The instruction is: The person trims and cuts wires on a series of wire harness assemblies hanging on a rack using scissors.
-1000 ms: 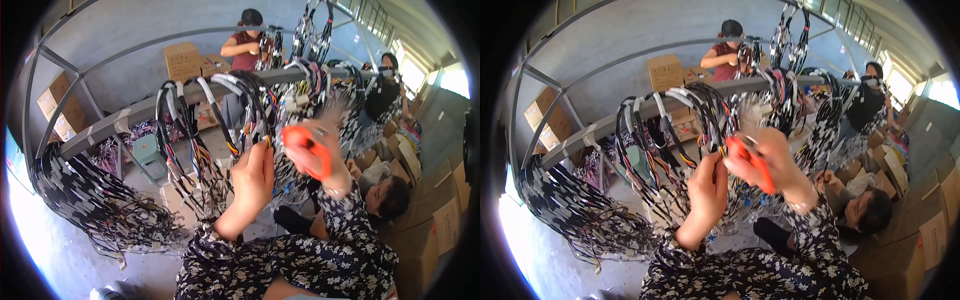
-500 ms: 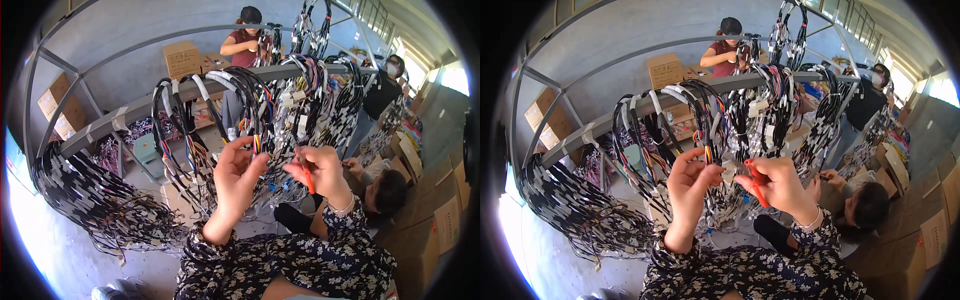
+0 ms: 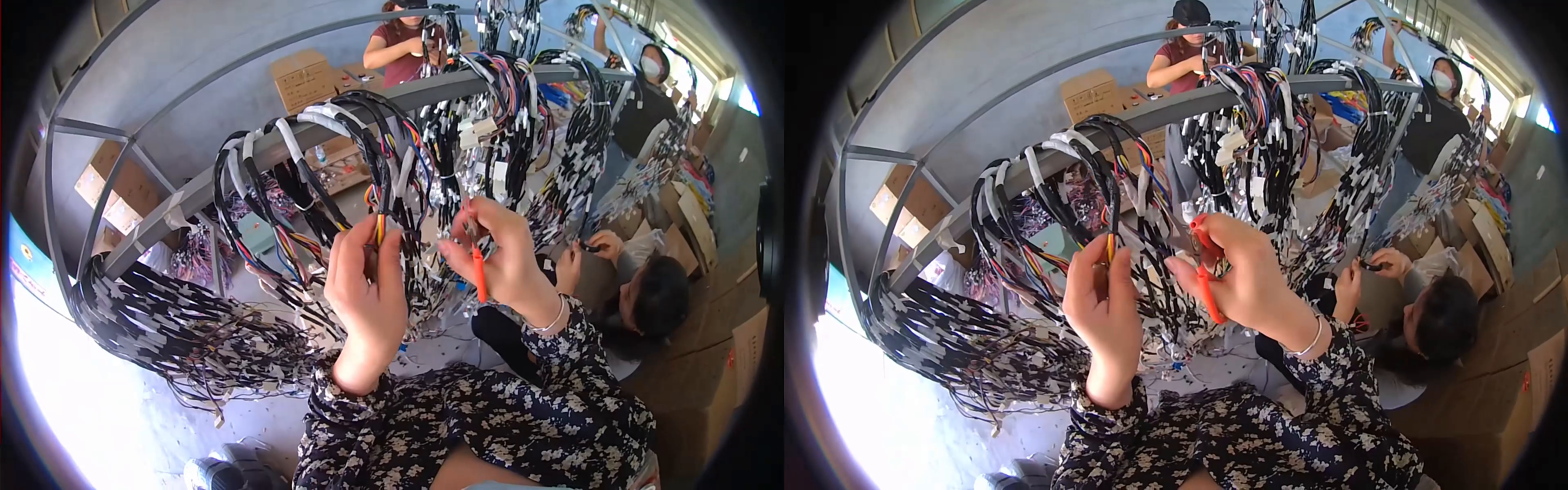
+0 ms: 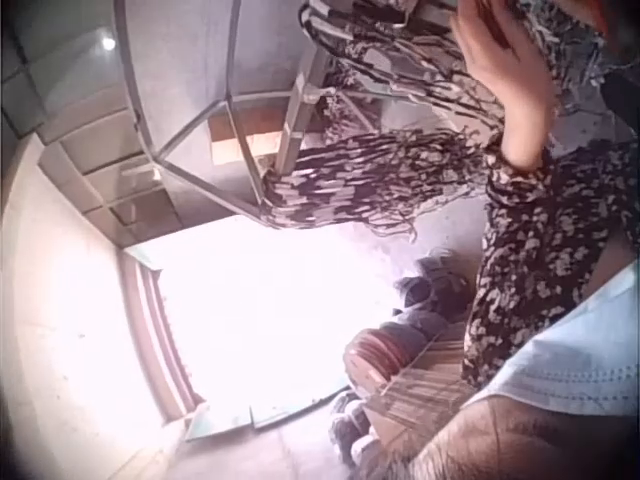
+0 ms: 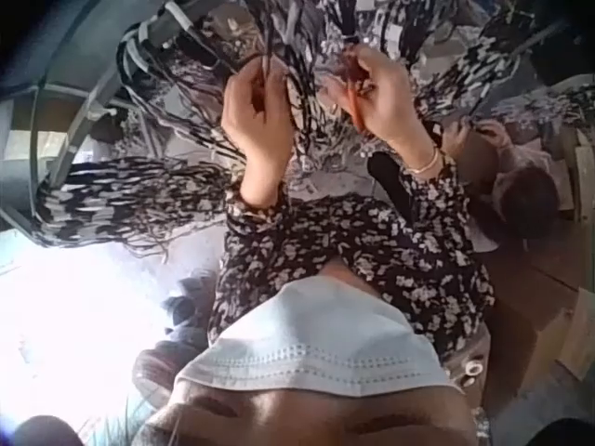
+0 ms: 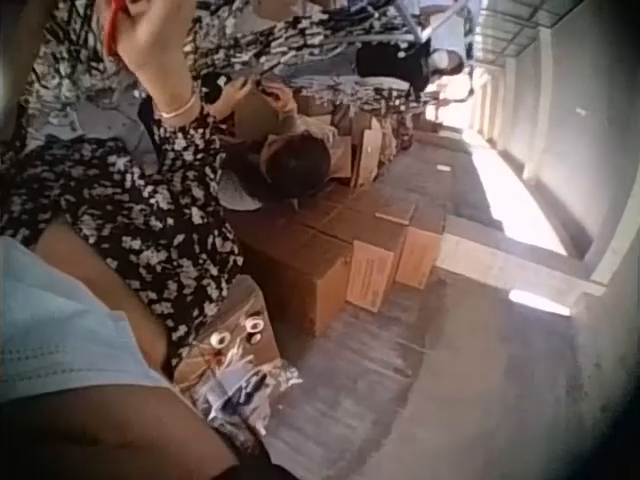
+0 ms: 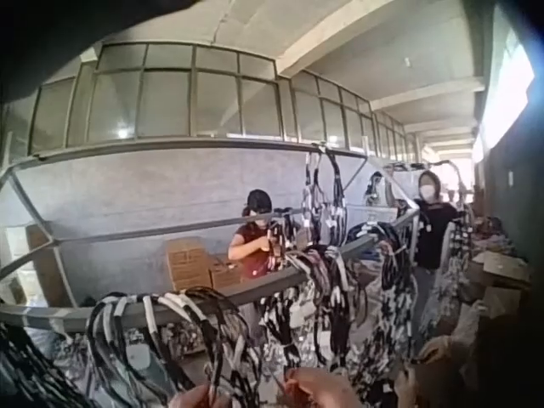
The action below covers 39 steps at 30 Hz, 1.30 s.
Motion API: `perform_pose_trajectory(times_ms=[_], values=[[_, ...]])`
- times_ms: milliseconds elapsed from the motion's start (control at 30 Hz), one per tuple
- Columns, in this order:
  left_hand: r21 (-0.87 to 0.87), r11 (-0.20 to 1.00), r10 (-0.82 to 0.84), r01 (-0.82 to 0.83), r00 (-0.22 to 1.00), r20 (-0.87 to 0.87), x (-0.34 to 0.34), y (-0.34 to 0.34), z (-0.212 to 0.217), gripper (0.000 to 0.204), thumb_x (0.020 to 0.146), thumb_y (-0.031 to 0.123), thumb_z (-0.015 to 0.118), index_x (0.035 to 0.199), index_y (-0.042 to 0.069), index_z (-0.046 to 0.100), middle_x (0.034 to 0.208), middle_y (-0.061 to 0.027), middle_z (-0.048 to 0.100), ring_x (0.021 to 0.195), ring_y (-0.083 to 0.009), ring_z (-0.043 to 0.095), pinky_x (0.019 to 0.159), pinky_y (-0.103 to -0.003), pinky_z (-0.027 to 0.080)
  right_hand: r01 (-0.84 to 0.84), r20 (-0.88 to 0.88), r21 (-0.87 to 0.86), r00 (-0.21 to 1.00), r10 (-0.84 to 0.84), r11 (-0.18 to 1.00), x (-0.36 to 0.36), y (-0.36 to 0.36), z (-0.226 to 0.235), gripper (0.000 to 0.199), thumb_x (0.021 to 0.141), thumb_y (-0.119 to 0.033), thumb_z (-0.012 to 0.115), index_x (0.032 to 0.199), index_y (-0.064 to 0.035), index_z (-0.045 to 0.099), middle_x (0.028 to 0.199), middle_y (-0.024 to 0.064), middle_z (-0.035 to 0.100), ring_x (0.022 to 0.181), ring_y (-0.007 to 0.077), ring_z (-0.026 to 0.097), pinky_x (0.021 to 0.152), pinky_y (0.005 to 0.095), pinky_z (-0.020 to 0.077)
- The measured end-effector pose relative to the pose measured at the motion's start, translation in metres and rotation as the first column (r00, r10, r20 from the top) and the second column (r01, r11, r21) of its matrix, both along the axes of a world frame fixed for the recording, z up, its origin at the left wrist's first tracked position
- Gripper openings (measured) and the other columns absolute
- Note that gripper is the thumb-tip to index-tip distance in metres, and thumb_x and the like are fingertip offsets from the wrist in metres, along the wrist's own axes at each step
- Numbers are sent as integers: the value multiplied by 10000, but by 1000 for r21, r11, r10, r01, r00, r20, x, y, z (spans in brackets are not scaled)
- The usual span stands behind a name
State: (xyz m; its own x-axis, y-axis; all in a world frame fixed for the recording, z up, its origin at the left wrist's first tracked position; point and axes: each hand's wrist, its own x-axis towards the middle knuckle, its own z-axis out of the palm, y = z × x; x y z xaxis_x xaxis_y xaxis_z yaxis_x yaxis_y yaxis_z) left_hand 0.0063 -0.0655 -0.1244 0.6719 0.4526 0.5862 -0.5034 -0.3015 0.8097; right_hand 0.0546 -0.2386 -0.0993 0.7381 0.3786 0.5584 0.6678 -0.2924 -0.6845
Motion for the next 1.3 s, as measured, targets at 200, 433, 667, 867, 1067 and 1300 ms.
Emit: perform_pose_trajectory(times_ms=[200,433,667,867,1067,1300], values=[[-255,925,-294,280,956,-15,-4,9,13,218,1005,39,597,1183,-77,645,836,-66,652,662,-117,598,599,-240,483,213,417,-80,895,-161,974,15,-7,-9,419,623,-109,880,948,-45,624,865,76,625,754,278,607,653,373,482],[-365,747,-532,555,829,172,4,5,11,290,1021,31,549,1287,-66,609,929,-172,701,714,-205,638,630,-299,528,291,578,-102,796,-181,951,23,-3,4,351,590,-113,802,886,-62,620,861,88,618,759,287,599,674,386,422],[-306,745,-574,593,803,160,7,5,12,330,1037,56,530,1352,-38,560,981,-229,708,791,-275,701,665,-351,587,321,639,-46,737,-219,946,33,0,10,380,537,-69,771,879,-46,606,858,106,596,745,304,584,645,401,391],[-230,801,-542,553,833,112,11,-2,20,321,1040,43,521,1331,-91,538,979,-228,704,793,-261,704,688,-354,604,434,683,-104,685,-253,895,34,-2,13,402,589,-209,793,897,-53,588,850,82,567,758,270,581,656,383,396],[32,907,-421,419,905,56,15,-6,25,289,1020,-23,519,1276,-158,525,972,-209,697,772,-221,704,689,-326,610,493,714,-86,637,-292,866,41,1,10,345,626,-231,760,865,-49,590,831,82,566,761,257,585,646,376,381],[-30,948,-317,317,948,23,-6,-7,30,200,1014,31,539,1083,-136,625,836,-159,702,684,-198,677,647,-295,564,421,764,-53,601,-235,905,40,7,4,183,718,-163,718,766,-70,568,739,72,555,654,263,572,604,382,392]])
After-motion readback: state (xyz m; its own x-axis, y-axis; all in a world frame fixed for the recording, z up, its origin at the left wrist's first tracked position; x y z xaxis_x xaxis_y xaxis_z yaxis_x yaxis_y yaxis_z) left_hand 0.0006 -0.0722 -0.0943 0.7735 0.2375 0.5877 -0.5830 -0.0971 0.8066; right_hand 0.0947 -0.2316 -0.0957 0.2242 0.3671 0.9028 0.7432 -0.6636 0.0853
